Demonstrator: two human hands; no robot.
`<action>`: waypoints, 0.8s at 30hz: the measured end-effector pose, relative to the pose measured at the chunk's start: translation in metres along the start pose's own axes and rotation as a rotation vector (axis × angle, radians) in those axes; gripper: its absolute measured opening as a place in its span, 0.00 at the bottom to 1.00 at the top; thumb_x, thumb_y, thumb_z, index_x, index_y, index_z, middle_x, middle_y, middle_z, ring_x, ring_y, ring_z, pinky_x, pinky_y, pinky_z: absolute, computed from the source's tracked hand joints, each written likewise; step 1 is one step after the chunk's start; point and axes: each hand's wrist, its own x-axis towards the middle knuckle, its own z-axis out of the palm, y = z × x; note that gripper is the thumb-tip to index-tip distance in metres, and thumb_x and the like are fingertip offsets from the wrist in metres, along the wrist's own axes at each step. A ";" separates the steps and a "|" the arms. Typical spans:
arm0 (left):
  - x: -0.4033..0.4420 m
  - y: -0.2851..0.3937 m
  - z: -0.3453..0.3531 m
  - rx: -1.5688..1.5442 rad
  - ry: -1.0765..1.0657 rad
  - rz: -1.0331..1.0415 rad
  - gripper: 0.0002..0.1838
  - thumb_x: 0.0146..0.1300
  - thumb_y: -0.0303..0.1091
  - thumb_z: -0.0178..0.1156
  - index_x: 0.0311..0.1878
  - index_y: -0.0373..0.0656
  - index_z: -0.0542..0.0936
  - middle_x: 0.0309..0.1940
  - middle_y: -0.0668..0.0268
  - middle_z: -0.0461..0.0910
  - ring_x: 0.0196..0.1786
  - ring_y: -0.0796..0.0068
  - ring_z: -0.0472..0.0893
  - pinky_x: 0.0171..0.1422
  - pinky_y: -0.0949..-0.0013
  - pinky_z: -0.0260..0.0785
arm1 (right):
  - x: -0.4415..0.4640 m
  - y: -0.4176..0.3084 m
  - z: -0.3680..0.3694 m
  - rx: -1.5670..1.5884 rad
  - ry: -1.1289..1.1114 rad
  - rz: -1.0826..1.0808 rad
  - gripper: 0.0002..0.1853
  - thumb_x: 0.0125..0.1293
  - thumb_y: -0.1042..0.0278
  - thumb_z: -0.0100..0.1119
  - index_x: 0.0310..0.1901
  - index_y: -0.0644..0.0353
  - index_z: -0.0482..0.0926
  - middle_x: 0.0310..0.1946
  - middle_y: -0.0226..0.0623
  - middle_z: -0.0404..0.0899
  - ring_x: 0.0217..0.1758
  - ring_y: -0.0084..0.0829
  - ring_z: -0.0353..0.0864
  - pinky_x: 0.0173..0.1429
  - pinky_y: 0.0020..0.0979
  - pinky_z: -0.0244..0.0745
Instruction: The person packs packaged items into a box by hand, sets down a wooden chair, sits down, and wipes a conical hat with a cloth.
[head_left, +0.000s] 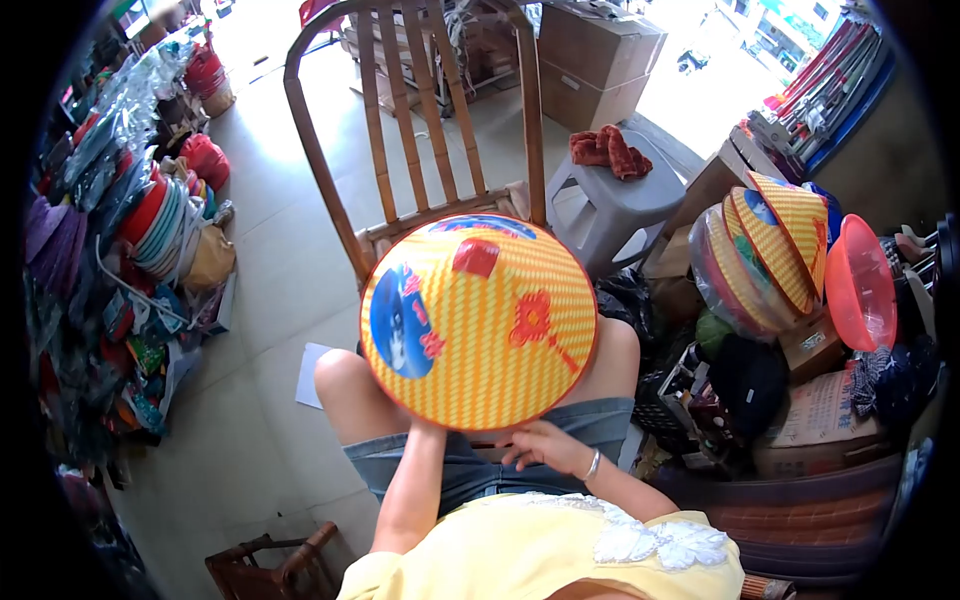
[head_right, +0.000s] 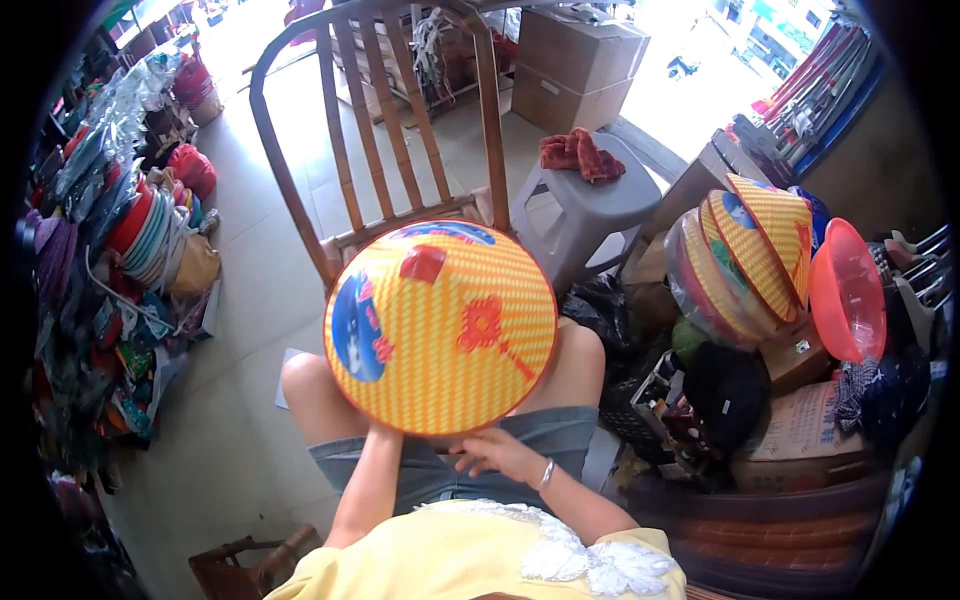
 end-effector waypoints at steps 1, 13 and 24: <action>-0.006 0.004 0.001 0.028 0.036 -0.014 0.35 0.65 0.62 0.42 0.67 0.47 0.63 0.64 0.60 0.67 0.65 0.55 0.67 0.68 0.50 0.59 | -0.003 0.004 0.004 -0.052 -0.032 0.043 0.22 0.70 0.62 0.49 0.61 0.65 0.67 0.55 0.43 0.72 0.48 0.32 0.79 0.45 0.30 0.77; -0.040 0.027 0.030 0.186 0.339 -0.040 0.36 0.65 0.63 0.41 0.68 0.48 0.62 0.65 0.60 0.66 0.66 0.55 0.66 0.69 0.49 0.57 | -0.015 -0.229 -0.138 -0.069 0.364 -0.626 0.16 0.66 0.64 0.54 0.52 0.63 0.72 0.41 0.38 0.79 0.43 0.29 0.79 0.46 0.28 0.76; -0.074 0.033 0.054 -0.072 0.453 0.098 0.37 0.62 0.64 0.47 0.68 0.51 0.63 0.67 0.61 0.63 0.70 0.57 0.60 0.73 0.47 0.50 | 0.129 -0.384 -0.310 -1.094 1.668 -0.318 0.37 0.55 0.52 0.64 0.60 0.71 0.66 0.63 0.55 0.62 0.67 0.49 0.62 0.68 0.44 0.57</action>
